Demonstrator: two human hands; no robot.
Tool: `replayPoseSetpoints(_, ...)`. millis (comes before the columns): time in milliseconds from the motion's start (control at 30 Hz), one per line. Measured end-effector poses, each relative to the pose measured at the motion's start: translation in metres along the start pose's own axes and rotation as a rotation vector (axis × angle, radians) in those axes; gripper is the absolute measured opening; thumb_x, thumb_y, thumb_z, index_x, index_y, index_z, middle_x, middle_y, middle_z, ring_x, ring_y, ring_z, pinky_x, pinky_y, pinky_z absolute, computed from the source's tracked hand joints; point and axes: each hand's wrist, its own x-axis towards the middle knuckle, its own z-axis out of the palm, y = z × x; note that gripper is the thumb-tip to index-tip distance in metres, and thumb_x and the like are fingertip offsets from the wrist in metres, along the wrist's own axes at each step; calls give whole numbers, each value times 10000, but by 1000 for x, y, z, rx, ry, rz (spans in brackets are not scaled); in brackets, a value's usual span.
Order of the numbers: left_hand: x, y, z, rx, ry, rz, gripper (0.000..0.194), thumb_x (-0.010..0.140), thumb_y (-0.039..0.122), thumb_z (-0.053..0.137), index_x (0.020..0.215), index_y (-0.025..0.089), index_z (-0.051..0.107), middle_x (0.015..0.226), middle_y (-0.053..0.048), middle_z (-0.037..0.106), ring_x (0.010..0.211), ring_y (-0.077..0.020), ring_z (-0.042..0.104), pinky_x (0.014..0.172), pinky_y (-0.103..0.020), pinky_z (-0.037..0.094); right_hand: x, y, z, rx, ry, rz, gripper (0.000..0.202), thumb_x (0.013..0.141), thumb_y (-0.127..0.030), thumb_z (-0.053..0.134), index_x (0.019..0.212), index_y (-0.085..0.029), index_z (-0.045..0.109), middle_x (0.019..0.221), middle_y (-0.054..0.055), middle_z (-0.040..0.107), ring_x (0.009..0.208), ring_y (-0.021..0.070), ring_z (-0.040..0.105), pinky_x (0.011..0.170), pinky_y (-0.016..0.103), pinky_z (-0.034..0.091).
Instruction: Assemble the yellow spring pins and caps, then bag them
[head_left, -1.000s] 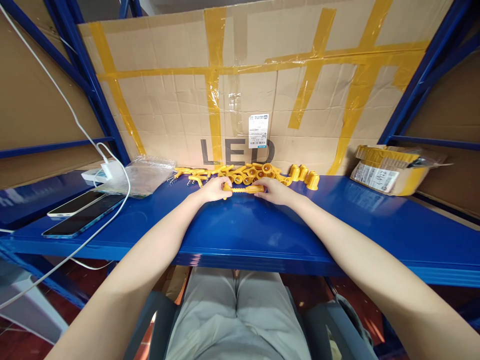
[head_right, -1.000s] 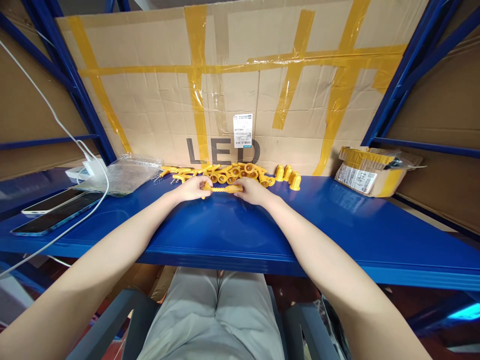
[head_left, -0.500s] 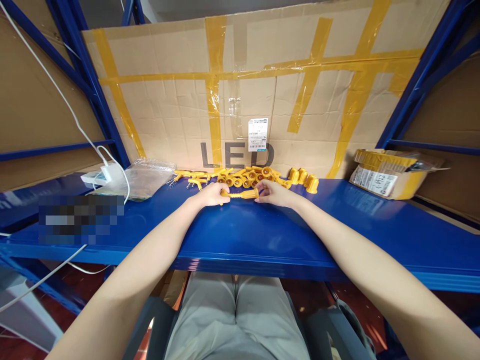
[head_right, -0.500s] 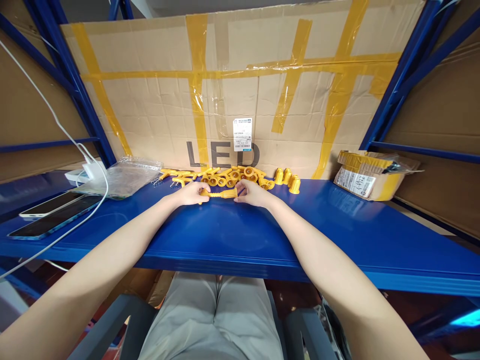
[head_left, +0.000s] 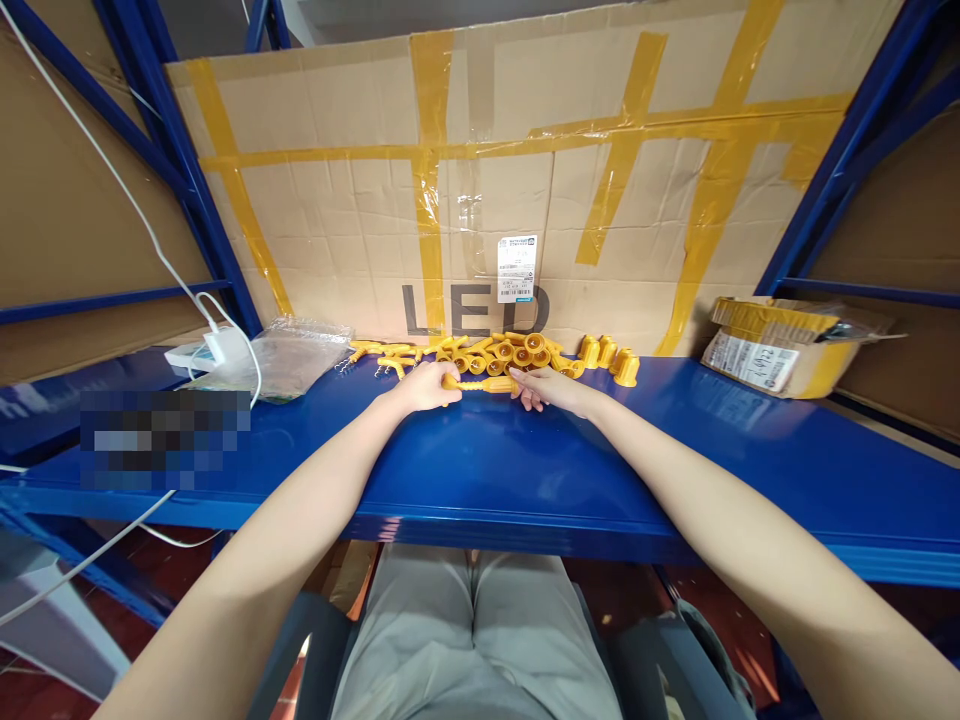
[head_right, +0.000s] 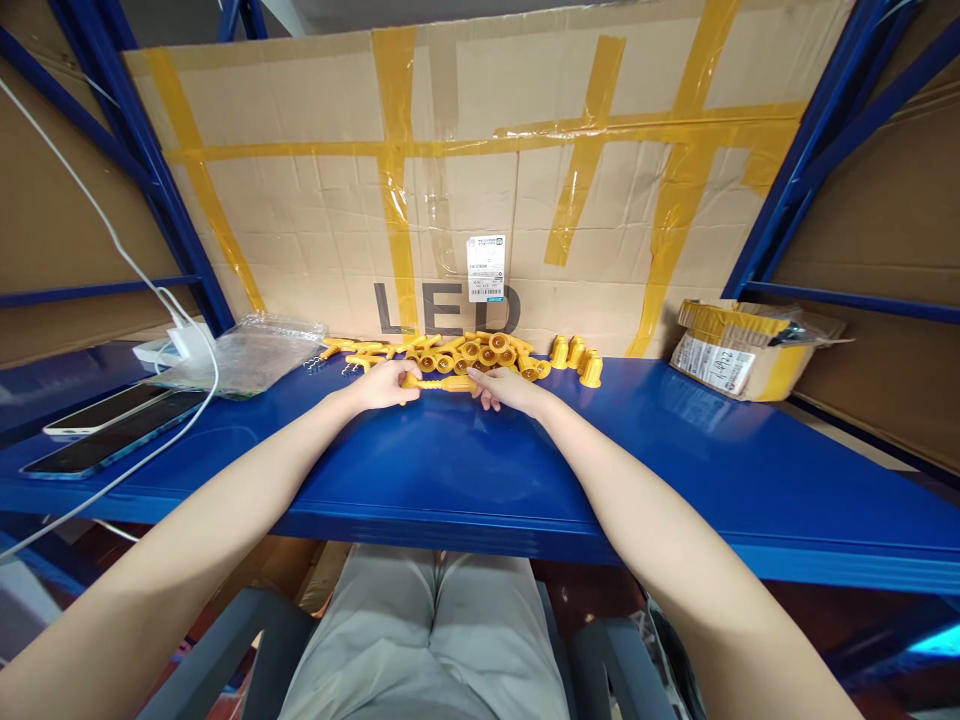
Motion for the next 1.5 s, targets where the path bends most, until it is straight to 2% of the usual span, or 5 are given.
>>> replayPoseSetpoints(433, 1, -3, 2, -40, -13, -21, 100, 633, 251, 581, 722, 207, 568, 523, 53, 576, 565, -167, 581, 599, -264, 421, 2, 12, 0, 134, -17, -36, 453, 633, -161, 793, 1004, -173, 533, 753, -32, 587, 579, 79, 552, 546, 218, 477)
replayPoseSetpoints(767, 1, -1, 1, 3, 13, 13, 154, 634, 259, 576, 778, 207, 589, 525, 53, 567, 570, -169, 568, 579, -262, 391, -6, 4, -8, 58, -46, -45, 443, 820, -541, 580, 666, -127, 622, 650, 33, 619, 534, 82, 505, 489, 223, 350)
replayPoseSetpoints(1133, 0, 2, 1, -36, 35, -5, 135, 625, 266, 574, 745, 205, 574, 505, 57, 559, 560, -168, 567, 589, -268, 401, 1, 3, -3, 46, 29, 36, 527, 918, -527, 436, 636, -123, 621, 639, 57, 637, 460, 71, 484, 436, 219, 333)
replayPoseSetpoints(1367, 2, -2, 3, -62, 11, -23, 114, 635, 260, 577, 737, 211, 562, 502, 58, 572, 544, -161, 571, 595, -264, 416, 0, 10, -2, 126, -23, -39, 417, 643, -323, 801, 982, -157, 624, 838, 19, 644, 598, 81, 543, 537, 216, 458)
replayPoseSetpoints(1500, 1, -1, 2, -26, 20, -9, 112, 631, 264, 578, 729, 211, 564, 530, 50, 583, 574, -171, 578, 592, -262, 407, -4, 7, -3, 120, -43, -70, 393, 634, -368, 791, 915, -149, 626, 836, 18, 639, 600, 77, 527, 544, 223, 448)
